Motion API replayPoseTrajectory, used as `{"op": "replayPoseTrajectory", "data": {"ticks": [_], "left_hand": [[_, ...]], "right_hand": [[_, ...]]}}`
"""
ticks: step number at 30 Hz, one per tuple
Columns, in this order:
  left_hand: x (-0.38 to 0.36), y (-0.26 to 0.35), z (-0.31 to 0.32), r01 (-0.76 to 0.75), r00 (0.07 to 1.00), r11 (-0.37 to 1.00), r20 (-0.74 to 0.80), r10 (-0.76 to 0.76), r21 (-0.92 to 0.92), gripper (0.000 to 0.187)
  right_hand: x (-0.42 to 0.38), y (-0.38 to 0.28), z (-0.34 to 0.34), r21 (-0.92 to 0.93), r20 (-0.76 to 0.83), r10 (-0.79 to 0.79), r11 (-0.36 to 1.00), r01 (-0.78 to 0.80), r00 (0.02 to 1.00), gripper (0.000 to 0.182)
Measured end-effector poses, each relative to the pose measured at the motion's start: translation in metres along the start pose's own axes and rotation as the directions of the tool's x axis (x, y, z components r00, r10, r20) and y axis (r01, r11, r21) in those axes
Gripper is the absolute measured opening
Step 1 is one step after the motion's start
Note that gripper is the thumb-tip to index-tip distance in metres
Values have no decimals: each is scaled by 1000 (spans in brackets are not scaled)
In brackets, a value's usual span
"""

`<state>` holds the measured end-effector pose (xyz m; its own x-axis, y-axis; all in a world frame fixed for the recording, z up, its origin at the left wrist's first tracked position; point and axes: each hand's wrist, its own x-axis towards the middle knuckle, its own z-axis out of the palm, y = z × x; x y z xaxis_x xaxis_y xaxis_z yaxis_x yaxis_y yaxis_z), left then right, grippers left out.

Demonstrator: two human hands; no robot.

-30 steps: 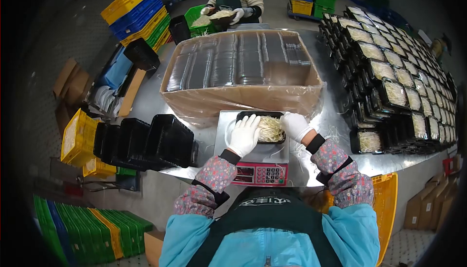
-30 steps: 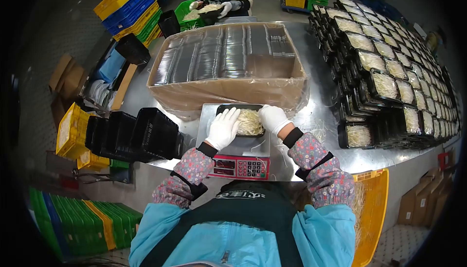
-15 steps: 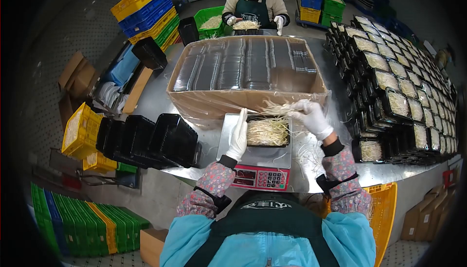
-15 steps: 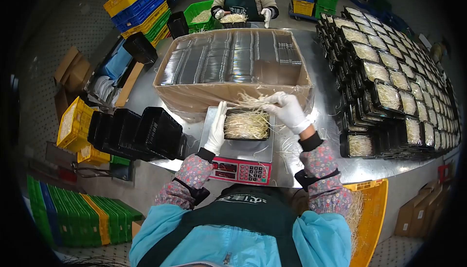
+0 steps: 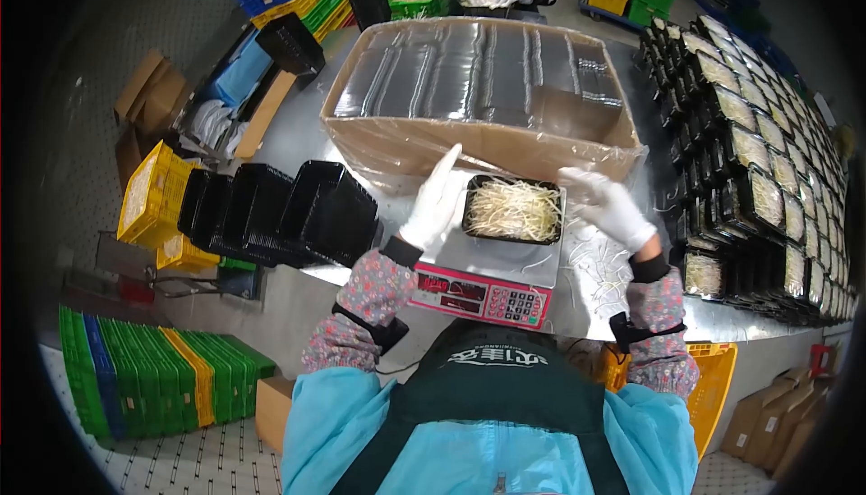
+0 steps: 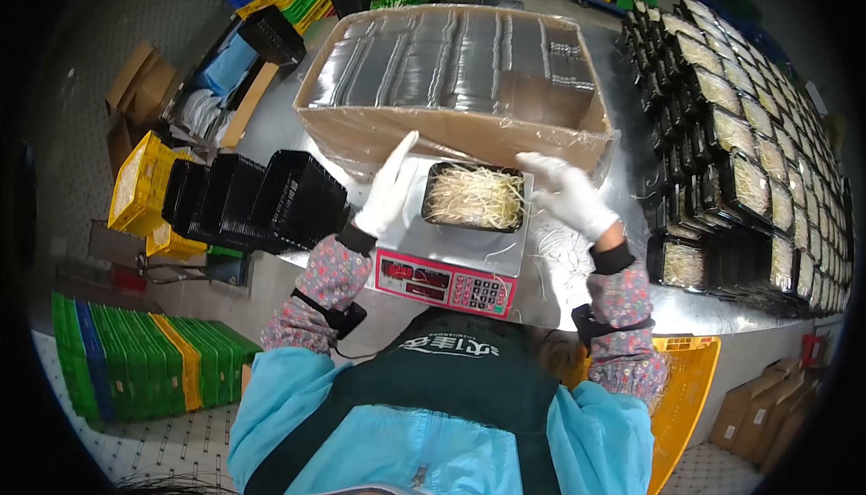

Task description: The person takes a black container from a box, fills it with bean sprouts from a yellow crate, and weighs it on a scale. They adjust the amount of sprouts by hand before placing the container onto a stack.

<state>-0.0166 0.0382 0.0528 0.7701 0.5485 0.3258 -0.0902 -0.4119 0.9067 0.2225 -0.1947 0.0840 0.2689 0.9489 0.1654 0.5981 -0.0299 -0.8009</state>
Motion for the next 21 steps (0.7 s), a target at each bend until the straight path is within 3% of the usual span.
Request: {"op": "replayPoseTrajectory", "data": {"ticks": [1, 2, 3, 4, 6, 8, 9, 10, 12, 14, 15, 18, 21], "left_hand": [[6, -3, -7, -42, 999, 973, -24, 48, 228, 48], [13, -3, -8, -86, 995, 957, -24, 96, 277, 47], [20, -1, -6, -95, 995, 937, -8, 103, 336, 47], [26, 0, 0, -105, 994, 914, 11, 110, 393, 47], [36, -1, 29, -112, 994, 830, 75, 85, 546, 47], [27, -15, 65, -280, 960, 711, 181, 215, 644, 51], [22, -18, 75, -353, 935, 644, 284, 214, 679, 51], [13, -20, 83, -428, 900, 574, 385, 203, 698, 53], [-7, -22, 82, -495, 864, 466, 473, 173, 733, 56], [-13, -34, 78, -481, 870, 557, 447, 209, 676, 55], [-11, -34, 78, -478, 869, 561, 457, 190, 675, 55], [1, -28, 75, -438, 864, 631, 493, 100, 640, 53], [-2, -33, 77, -468, 864, 600, 479, 154, 649, 54]], "right_hand": [[-6, 0, -10, 137, -26, 121, 984, -116, 992, 62], [-11, 1, -17, 271, -35, 245, 936, -226, 969, 60], [-12, 10, -17, 319, -95, 282, 917, -240, 955, 59], [-10, 28, -15, 90, -175, 174, 983, -160, 969, 64], [4, 14, 5, -287, -240, 11, 955, -81, 971, 80], [16, 13, 35, -475, -152, 16, 876, -87, 988, 95], [22, 12, 43, -537, -35, 152, 831, -147, 988, 103], [22, 14, 49, -619, -14, 196, 768, -162, 980, 98], [15, 22, 47, -621, 37, 205, 772, -138, 978, 69], [8, 24, 54, -605, 37, 146, 791, -94, 989, 33], [6, 29, 63, -617, -5, 28, 787, -25, 1000, 15], [8, 30, 57, -611, -29, 77, 788, -79, 997, 13], [0, 30, 22, -463, -112, 116, 872, -155, 987, 11]]}}
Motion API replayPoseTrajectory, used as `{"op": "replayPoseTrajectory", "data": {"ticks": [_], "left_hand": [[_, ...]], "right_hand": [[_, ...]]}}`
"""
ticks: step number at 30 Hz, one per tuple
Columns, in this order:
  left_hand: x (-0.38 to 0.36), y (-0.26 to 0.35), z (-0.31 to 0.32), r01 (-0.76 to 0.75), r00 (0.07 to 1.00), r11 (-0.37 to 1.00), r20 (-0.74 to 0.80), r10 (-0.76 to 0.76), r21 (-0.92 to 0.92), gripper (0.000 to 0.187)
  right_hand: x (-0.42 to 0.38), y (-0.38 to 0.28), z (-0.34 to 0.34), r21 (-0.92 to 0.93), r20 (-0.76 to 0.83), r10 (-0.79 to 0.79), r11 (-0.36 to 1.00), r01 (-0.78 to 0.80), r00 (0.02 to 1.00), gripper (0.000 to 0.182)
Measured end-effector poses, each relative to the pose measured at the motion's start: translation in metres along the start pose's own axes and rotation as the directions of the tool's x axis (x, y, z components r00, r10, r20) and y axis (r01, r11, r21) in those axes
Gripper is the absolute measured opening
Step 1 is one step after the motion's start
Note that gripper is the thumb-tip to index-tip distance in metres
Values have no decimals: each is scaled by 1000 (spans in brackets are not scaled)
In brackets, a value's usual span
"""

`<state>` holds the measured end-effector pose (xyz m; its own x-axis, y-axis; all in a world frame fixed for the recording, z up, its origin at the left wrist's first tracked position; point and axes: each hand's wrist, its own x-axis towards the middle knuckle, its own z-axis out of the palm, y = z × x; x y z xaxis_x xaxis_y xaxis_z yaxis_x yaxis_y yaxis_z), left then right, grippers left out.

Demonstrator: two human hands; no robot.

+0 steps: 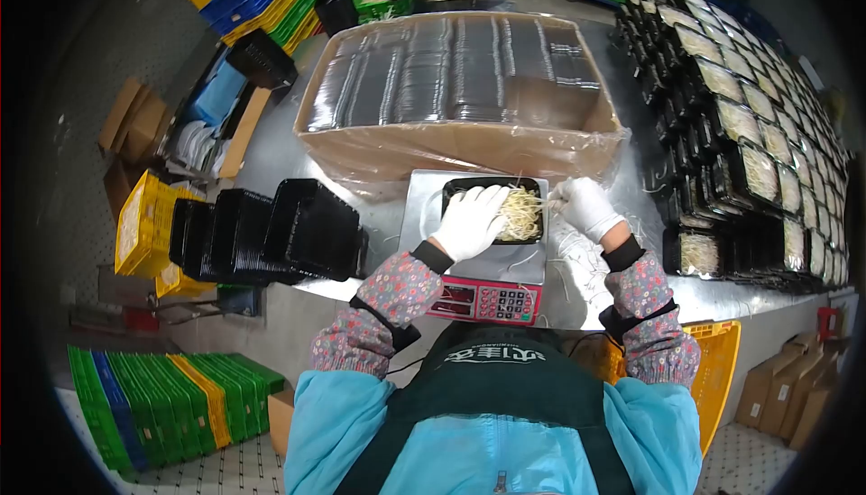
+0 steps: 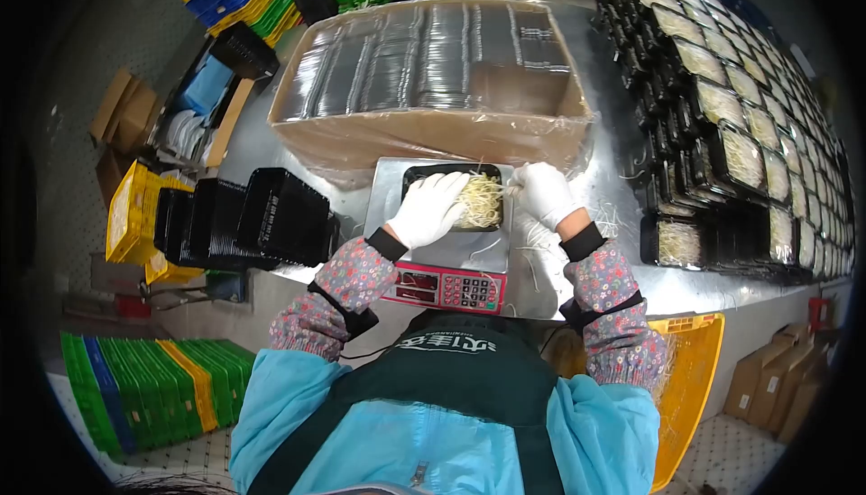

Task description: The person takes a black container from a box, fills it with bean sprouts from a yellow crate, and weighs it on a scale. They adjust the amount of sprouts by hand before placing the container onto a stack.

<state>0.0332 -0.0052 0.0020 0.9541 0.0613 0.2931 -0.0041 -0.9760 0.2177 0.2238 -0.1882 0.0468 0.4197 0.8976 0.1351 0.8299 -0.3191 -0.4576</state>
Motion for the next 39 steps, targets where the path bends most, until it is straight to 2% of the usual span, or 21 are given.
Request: {"op": "replayPoseTrajectory", "data": {"ticks": [3, 5, 6, 8, 9, 11, 12, 14, 16, 21, 23, 24, 25, 26, 28, 30, 31, 33, 34, 36, 39], "left_hand": [[-4, -3, 8, -33, 999, 999, -40, 34, 29, 56], [-3, 0, 8, -38, 997, 998, -61, 41, 47, 58], [-4, 1, 5, 3, 999, 1000, -47, -3, -7, 61], [-3, 4, -5, 109, 994, 980, 15, -108, -166, 75], [-4, 5, -10, 105, 994, 981, 15, -104, -161, 75], [-7, 8, -19, 191, 962, 892, -100, -253, -410, 86], [-11, 6, -25, 262, 933, 792, -65, -354, -551, 94], [-23, 5, -40, 318, 897, 650, -3, -443, -690, 92], [-34, 6, -61, 319, 890, 473, 88, -447, -821, 88], [-59, -16, -49, 283, 868, 536, -25, -496, -796, 85], [-40, -2, -52, 242, 934, 860, -134, -332, -449, 83], [-28, 10, -54, 203, 952, 871, -116, -282, -448, 82], [-17, 14, -46, 117, 978, 956, -135, -158, -268, 79], [-7, 12, -40, 38, 991, 979, -122, -64, -201, 75], [6, -7, 4, -74, 993, 979, -104, 55, -187, 61], [20, -10, 7, -16, 1000, 991, 6, 17, -131, 53], [23, -8, 2, -17, 999, 996, 44, 20, -86, 53], [21, -12, -1, -74, 996, 997, 51, 73, 10, 51], [21, -14, -3, -73, 994, 996, 78, 76, -46, 52], [16, -10, -12, -80, 995, 994, 57, 84, -79, 54], [6, -7, -22, -42, 997, 992, 59, 50, -122, 59]], "right_hand": [[-7, 8, -41, 246, 9, 106, 964, -105, 994, 14], [-9, -5, -62, 462, 33, 217, 862, -207, 976, 15], [-6, -10, -62, 462, 23, 215, 864, -201, 976, 15], [-3, -22, -55, 644, -208, 71, 760, 82, 976, 16], [1, -30, -48, 646, -214, 72, 759, 86, 974, 16], [10, -44, -26, 706, -202, -1, 693, 147, 979, 16], [12, -51, -14, 586, -203, -68, 790, 177, 977, 15], [19, -48, 28, 335, -170, -165, 918, 214, 972, 15], [15, -44, 48, 261, -87, -117, 956, 136, 989, 20], [1, -34, 37, 390, -120, -97, 911, 136, 988, 43], [-4, -37, 31, 521, -134, -26, 848, 93, 991, 56], [-4, -44, 37, 506, -161, -38, 855, 115, 986, 57], [-4, -55, 48, 385, -173, -49, 916, 114, 984, 61], [-4, -63, 63, 314, -159, -19, 947, 69, 987, 69], [3, -70, 87, 360, 89, 161, 915, -183, 983, 81], [1, -80, 79, 307, 97, 204, 925, -225, 974, 81], [2, -72, 88, 325, -19, 167, 933, -152, 986, 71], [-11, -70, 76, 346, -139, 56, 938, -4, 989, 77], [-22, -67, 60, 359, -140, 36, 933, 17, 989, 77], [-47, -46, 25, 493, -373, 44, 856, 158, 927, 55], [-91, 42, 12, 493, -525, 375, 866, -86, 764, 37]]}}
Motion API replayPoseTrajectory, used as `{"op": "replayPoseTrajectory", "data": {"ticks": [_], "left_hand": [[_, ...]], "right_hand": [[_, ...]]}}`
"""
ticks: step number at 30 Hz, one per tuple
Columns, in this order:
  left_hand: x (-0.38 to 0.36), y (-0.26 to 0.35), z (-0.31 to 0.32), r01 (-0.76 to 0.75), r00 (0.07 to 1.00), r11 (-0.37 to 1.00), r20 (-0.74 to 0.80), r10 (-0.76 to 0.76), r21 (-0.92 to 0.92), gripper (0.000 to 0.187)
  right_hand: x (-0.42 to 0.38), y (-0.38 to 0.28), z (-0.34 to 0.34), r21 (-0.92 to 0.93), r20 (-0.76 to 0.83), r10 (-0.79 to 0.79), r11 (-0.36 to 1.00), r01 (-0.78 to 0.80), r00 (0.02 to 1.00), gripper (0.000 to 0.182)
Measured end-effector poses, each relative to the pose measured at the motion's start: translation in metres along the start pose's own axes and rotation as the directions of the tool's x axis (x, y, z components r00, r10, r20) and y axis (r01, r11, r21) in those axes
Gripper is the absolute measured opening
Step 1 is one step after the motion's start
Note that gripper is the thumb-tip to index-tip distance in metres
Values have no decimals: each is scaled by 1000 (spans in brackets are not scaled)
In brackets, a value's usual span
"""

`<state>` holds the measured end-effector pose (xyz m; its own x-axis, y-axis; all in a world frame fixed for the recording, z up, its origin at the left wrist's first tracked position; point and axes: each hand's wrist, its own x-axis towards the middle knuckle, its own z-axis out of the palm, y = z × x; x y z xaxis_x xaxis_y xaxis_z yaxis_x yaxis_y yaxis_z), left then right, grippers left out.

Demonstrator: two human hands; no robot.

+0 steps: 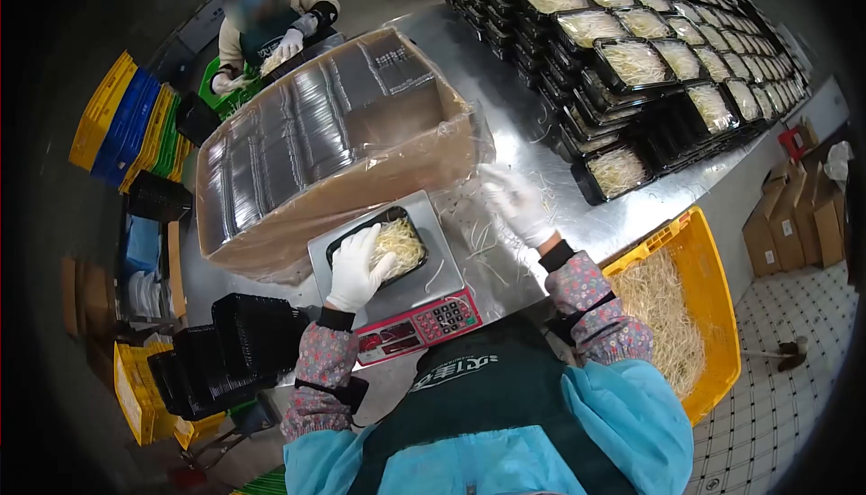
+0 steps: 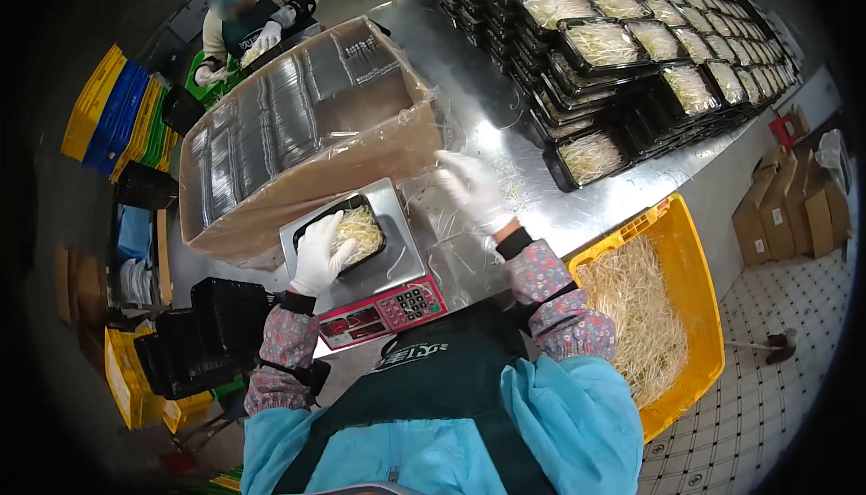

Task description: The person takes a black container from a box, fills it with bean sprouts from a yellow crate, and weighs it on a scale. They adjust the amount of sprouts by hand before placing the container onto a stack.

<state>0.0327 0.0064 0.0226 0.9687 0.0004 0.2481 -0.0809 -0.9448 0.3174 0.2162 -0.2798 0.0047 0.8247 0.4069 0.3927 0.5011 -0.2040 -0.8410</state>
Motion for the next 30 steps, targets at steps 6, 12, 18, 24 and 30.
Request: {"op": "replayPoseTrajectory", "data": {"ticks": [6, 12, 18, 24, 30], "left_hand": [[-8, -3, 0, 39, 999, 999, 30, -40, 25, 63], [-3, 8, -8, 133, 989, 991, 62, -134, 15, 65], [2, 12, -11, 151, 983, 987, 102, -156, 57, 66], [6, 12, -10, 176, 976, 982, 121, -182, 62, 67], [6, 13, -13, 176, 978, 983, 105, -182, 58, 65]], "right_hand": [[-39, 173, -18, -720, -212, 333, 582, -377, 919, 85], [-38, 144, 39, -561, 170, 177, 826, -53, 969, 77], [105, 231, -26, -720, -102, 221, 656, -226, 970, 77], [60, 205, 7, -657, 341, 145, 743, 125, 929, 80], [0, 140, -7, 30, 817, -265, 906, 422, 511, 65]]}}
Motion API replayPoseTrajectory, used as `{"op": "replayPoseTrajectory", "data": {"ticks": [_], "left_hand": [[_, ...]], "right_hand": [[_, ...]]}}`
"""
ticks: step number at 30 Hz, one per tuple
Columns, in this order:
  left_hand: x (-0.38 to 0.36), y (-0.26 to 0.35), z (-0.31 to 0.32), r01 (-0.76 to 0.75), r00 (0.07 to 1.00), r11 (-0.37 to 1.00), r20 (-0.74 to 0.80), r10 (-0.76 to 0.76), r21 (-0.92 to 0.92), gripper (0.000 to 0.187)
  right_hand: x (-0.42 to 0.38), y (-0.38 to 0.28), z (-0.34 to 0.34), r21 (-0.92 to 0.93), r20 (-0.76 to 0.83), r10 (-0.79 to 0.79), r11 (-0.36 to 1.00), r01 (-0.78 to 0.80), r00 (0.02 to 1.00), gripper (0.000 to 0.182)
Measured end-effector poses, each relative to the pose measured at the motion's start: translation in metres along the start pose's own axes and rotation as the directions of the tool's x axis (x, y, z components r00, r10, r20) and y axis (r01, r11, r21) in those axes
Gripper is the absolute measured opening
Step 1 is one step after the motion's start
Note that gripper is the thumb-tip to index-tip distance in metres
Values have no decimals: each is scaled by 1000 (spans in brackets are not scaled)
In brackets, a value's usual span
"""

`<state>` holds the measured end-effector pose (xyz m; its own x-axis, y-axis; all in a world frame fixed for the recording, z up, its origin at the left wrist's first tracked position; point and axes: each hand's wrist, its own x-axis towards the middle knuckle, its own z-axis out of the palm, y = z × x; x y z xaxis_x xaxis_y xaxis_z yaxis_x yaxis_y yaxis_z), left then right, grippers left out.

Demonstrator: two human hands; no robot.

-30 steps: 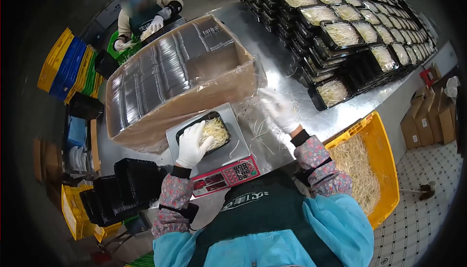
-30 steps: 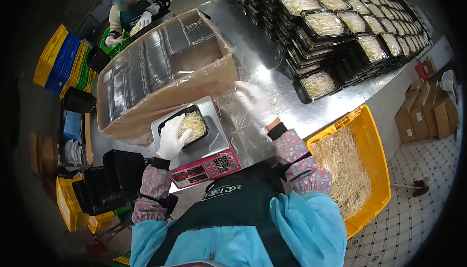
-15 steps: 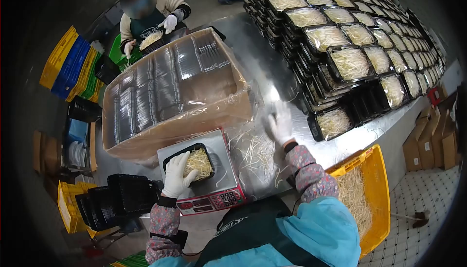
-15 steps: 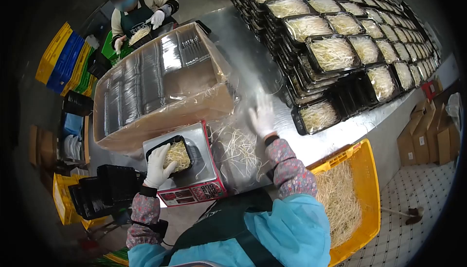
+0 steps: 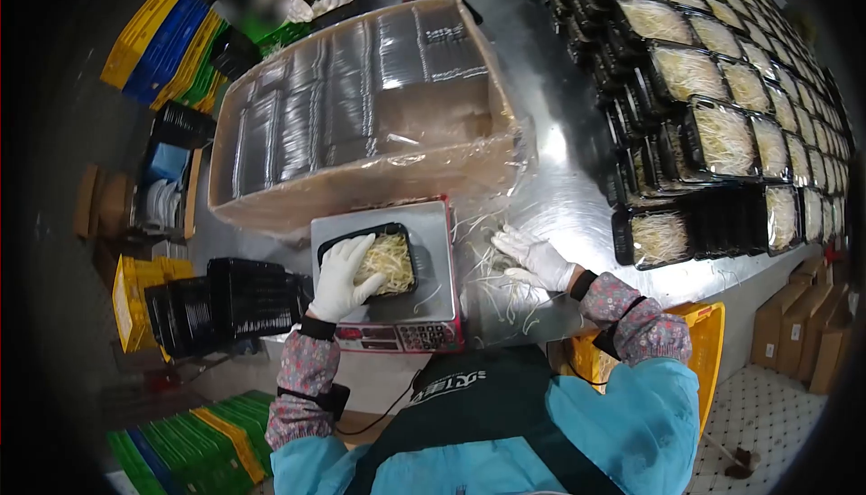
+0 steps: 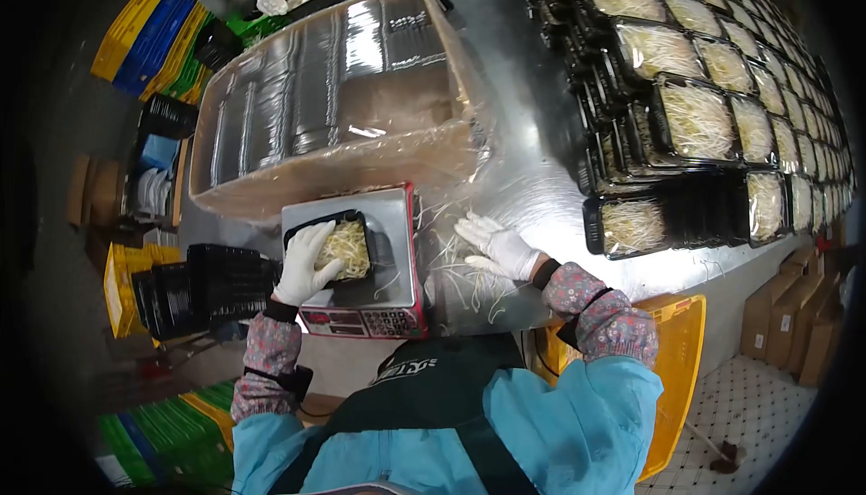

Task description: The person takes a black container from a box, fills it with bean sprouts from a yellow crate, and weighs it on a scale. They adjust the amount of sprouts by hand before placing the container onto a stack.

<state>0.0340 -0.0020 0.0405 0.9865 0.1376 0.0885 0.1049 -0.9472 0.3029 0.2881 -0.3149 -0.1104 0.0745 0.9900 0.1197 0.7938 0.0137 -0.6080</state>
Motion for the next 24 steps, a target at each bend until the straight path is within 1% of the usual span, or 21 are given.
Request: {"op": "replayPoseTrajectory", "data": {"ticks": [2, 3, 4, 6, 7, 9, 10, 12, 14, 15, 16, 17, 18, 19, 20, 21, 22, 23, 24], "left_hand": [[-1, -1, 2, -1, 1000, 1000, -7, 1, 4, 65], [-1, -1, 2, 3, 1000, 1000, -19, -3, 9, 66], [-2, 0, 2, 16, 1000, 1000, -16, -16, 11, 65], [-1, 1, 2, 27, 999, 1000, -24, -27, 4, 65], [-2, 2, 2, 29, 999, 1000, -33, -29, -6, 65], [-4, 0, 3, 31, 998, 999, -44, -32, -24, 66], [-6, 0, 3, 34, 998, 999, -49, -36, -32, 67], [-10, 0, 0, 27, 998, 996, -58, -31, -79, 68], [-15, 0, -7, -32, 993, 995, -117, 22, -89, 71], [-17, 2, -14, -30, 992, 995, -122, 18, -91, 71], [-20, 6, -22, -38, 987, 994, -160, 22, -98, 67], [-24, 8, -27, -45, 981, 993, -195, 24, -105, 65], [-30, 7, -28, -43, 981, 993, -195, 21, -107, 65], [-35, 6, -30, -31, 972, 983, -234, -12, -180, 60], [-39, 5, -32, -22, 961, 968, -271, -48, -252, 56], [-42, 9, -37, -3, 955, 933, -278, -104, -360, 44], [-45, 10, -38, -16, 956, 931, -277, -92, -365, 44], [-48, 10, -38, 14, 930, 888, -321, -180, -459, 41], [-49, 12, -37, 29, 898, 831, -350, -265, -555, 38]], "right_hand": [[30, 2, -8, -6, -131, 38, 999, -40, 991, 62], [50, 5, -7, -54, -200, 82, 994, -94, 976, 61], [70, 12, -1, -33, -202, 119, 991, -128, 972, 64], [102, 2, 19, -105, -127, 286, 948, -299, 950, 69], [106, -10, 27, -99, -121, 279, 951, -291, 953, 69], [104, -47, 38, -390, 53, 254, 896, -214, 966, 73], [96, -57, 41, -388, 180, 206, 913, -123, 962, 74], [60, -51, 54, -251, 173, 4, 967, 40, 985, 70], [27, -51, 25, -83, 275, -104, 988, 131, 956, 59], [16, -50, 11, -84, 304, -116, 985, 148, 945, 52], [6, -47, 3, -85, 333, -128, 983, 165, 934, 45], [3, -37, 2, -27, 324, -214, 972, 235, 922, 34], [3, -48, -7, -96, 177, -193, 973, 212, 965, 27], [3, -60, -15, -50, 136, -9, 999, 16, 991, 26], [15, -83, -25, 1, 104, 179, 984, -180, 978, 26], [30, -96, -20, -1, 103, 181, 983, -182, 978, 26], [45, -111, -14, 40, -61, 80, 996, -78, 995, 26], [58, -129, -8, 56, -229, -12, 998, 26, 973, 26], [72, -148, 2, -65, -291, -87, 995, 71, 953, 31]]}}
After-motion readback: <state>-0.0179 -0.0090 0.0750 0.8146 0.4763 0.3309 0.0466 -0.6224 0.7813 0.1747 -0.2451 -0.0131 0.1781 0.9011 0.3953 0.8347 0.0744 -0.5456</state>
